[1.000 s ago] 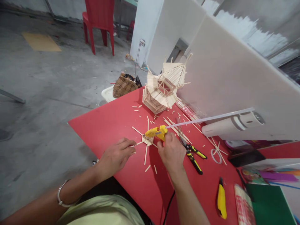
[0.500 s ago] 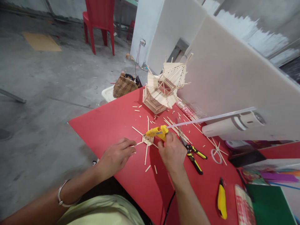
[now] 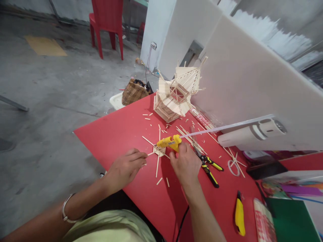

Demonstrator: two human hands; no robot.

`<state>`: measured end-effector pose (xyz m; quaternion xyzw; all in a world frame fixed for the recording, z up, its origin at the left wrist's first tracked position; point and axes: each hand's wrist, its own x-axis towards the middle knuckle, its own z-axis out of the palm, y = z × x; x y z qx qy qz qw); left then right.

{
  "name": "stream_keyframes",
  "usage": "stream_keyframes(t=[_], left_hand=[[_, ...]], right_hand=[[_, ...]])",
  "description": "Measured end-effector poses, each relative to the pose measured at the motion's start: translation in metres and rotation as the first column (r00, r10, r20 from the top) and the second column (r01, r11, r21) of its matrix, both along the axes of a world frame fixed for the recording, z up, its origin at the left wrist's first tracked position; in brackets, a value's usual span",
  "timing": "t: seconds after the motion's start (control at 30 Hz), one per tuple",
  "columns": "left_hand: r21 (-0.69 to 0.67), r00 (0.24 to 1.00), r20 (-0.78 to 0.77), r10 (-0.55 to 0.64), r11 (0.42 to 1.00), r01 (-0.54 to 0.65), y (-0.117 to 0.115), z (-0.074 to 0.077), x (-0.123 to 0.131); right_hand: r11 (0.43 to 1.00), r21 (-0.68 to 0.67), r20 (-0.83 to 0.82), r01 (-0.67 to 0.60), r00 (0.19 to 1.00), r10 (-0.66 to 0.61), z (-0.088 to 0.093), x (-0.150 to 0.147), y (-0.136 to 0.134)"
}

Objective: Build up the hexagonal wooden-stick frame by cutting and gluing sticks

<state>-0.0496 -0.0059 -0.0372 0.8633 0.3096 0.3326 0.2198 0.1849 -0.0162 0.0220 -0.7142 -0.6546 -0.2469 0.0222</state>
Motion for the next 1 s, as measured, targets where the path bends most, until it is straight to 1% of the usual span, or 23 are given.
stream_keyframes(t=[0.2, 0.37, 0.5, 0.63, 0.83, 1.0], left_hand=[[-0.008, 1.000, 0.000, -0.011, 1.000, 0.011, 0.001, 0.000, 0.000], [-0.018, 1.000, -0.004, -0.009, 1.000, 0.009, 0.001, 0.000, 0.000], [-0.011, 1.000, -0.008, -0.007, 1.000, 0.007, 0.000, -0.001, 0.000], [-0.016, 1.000, -0.009, -0.008, 1.000, 0.007, 0.000, 0.001, 0.000], [-0.018, 1.000, -0.008, -0.004, 1.000, 0.004, 0.000, 0.002, 0.000], [-0.011, 1.000, -0.014, -0.005, 1.000, 0.005, 0.000, 0.002, 0.000]], right_hand=[[0.997, 0.062, 0.016, -0.038, 0.999, 0.037, 0.001, 0.001, -0.001], [0.998, 0.034, 0.023, -0.050, 0.999, 0.049, 0.003, 0.000, -0.004], [0.998, 0.011, 0.016, -0.056, 0.998, 0.056, 0.002, 0.001, -0.008], [0.998, 0.024, 0.015, -0.050, 0.999, 0.049, -0.001, 0.003, -0.012], [0.996, 0.037, 0.031, -0.082, 0.996, 0.081, 0.000, 0.004, -0.017], [0.998, 0.029, 0.032, -0.060, 0.998, 0.059, 0.000, 0.003, -0.016]])
